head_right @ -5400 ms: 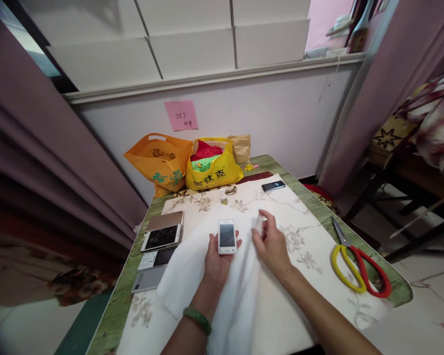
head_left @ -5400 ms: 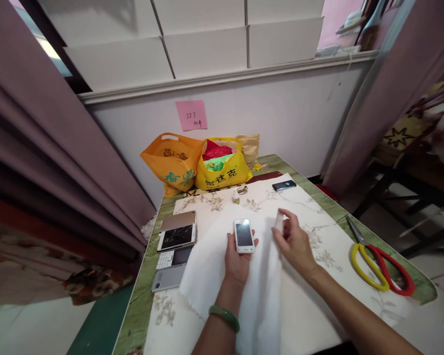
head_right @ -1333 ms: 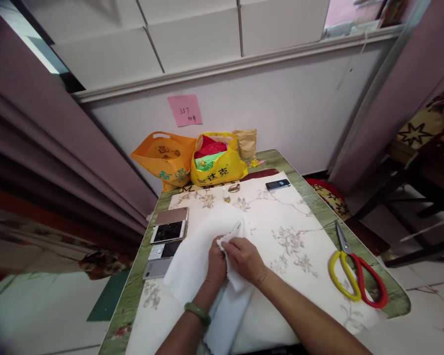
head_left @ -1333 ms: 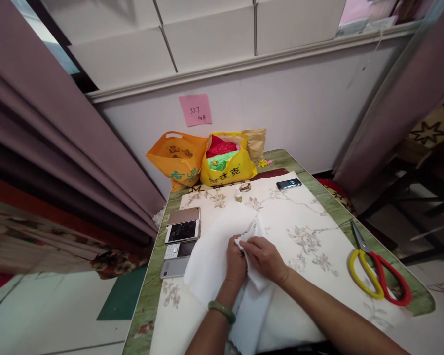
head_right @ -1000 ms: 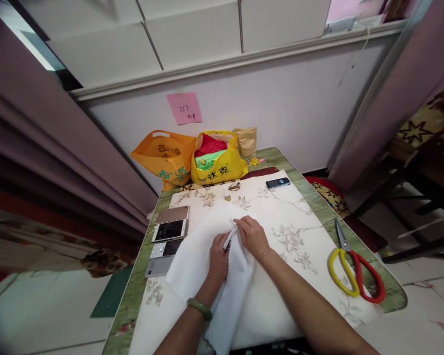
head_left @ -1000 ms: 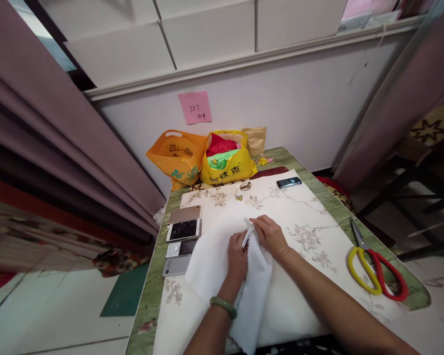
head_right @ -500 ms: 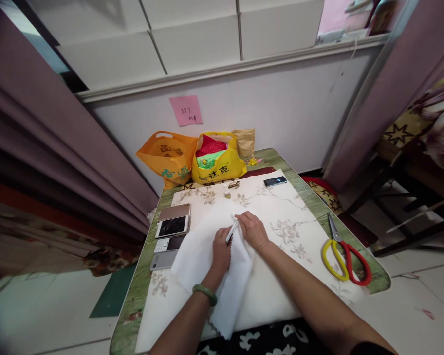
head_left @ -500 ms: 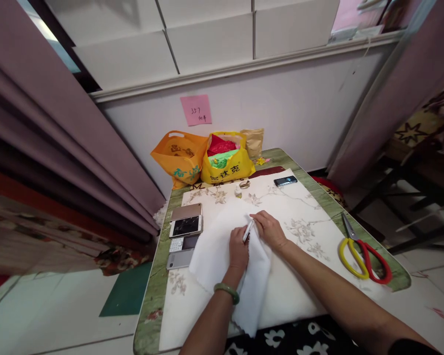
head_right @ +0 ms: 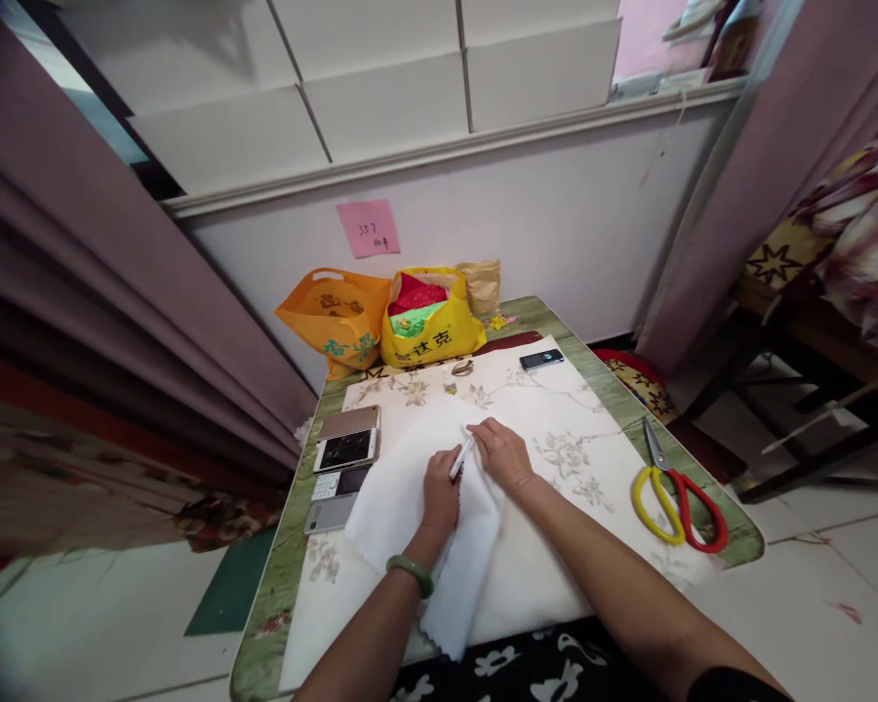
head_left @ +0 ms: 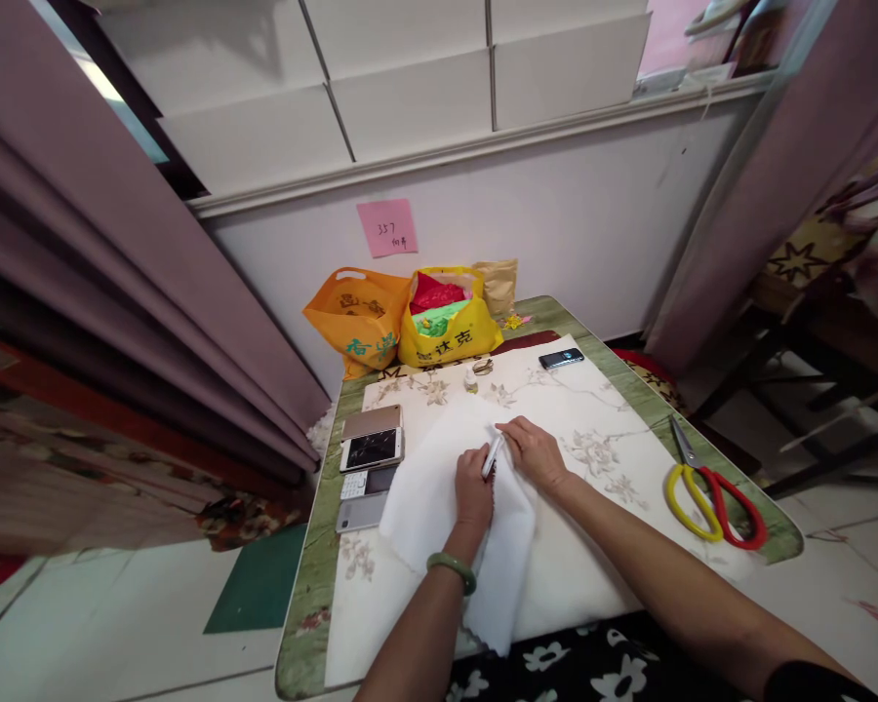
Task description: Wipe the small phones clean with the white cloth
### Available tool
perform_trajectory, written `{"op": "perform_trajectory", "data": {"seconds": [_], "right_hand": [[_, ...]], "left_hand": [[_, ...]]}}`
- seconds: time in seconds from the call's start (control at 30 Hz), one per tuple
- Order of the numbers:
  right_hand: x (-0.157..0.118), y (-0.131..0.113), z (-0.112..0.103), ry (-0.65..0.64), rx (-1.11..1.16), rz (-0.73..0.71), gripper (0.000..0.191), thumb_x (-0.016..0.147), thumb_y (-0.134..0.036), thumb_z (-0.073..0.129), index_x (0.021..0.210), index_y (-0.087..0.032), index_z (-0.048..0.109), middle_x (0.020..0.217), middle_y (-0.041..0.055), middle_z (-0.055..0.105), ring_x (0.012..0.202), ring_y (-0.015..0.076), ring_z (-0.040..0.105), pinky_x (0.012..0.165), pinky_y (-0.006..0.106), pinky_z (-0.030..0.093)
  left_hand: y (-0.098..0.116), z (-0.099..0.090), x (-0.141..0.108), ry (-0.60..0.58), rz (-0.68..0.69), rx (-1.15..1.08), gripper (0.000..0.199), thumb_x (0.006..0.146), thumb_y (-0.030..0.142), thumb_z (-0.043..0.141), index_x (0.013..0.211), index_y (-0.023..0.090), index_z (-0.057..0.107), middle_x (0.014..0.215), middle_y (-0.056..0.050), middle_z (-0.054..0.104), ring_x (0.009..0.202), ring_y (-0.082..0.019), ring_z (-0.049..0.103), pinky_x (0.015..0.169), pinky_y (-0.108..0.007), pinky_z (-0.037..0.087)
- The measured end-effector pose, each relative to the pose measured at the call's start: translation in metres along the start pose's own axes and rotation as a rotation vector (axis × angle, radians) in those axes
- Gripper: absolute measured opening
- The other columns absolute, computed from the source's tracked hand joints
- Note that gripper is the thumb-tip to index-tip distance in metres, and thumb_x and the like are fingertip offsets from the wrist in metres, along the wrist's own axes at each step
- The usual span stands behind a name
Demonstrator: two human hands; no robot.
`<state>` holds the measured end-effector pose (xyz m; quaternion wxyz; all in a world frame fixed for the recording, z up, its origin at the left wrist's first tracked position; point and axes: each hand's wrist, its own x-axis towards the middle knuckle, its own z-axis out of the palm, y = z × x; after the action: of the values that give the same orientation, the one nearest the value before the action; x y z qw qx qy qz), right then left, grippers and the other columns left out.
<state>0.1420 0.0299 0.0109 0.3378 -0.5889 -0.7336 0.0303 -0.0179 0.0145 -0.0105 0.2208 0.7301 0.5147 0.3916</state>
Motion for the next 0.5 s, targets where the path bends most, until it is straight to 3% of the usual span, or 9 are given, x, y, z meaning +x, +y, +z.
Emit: {"op": "perform_trajectory", "data": {"seconds": [0.33, 0.5], "right_hand": [[-0.0011, -0.0025, -0.0011, -0.003, 0.035, 0.007, 0.029, 0.095, -0.019, 0.045, 0.118, -0.023, 0.063, 0.098, 0.0044, 0.065, 0.087, 0.0152, 0.063, 0.073, 0.023, 0.05], [-0.0067, -0.0099, -0.0026, -0.014, 0.104, -0.083, 0.028, 0.094, -0.019, 0.046, 0.115, -0.024, 0.064, 0.092, 0.0047, 0.065, 0.083, 0.0151, 0.064, 0.074, 0.025, 0.051]], "left_hand": [[0.0004, -0.0047, 0.0002, -0.029, -0.015, -0.046, 0.041, 0.075, 0.003, 0.05, 0.109, 0.019, 0.064, 0.094, -0.006, 0.061, 0.091, -0.021, 0.054, 0.083, -0.037, 0.046], [-0.0024, -0.0039, -0.0006, -0.015, -0.028, -0.059, 0.044, 0.07, -0.001, 0.047, 0.105, 0.019, 0.065, 0.096, -0.007, 0.062, 0.094, -0.022, 0.055, 0.085, -0.039, 0.046]]}}
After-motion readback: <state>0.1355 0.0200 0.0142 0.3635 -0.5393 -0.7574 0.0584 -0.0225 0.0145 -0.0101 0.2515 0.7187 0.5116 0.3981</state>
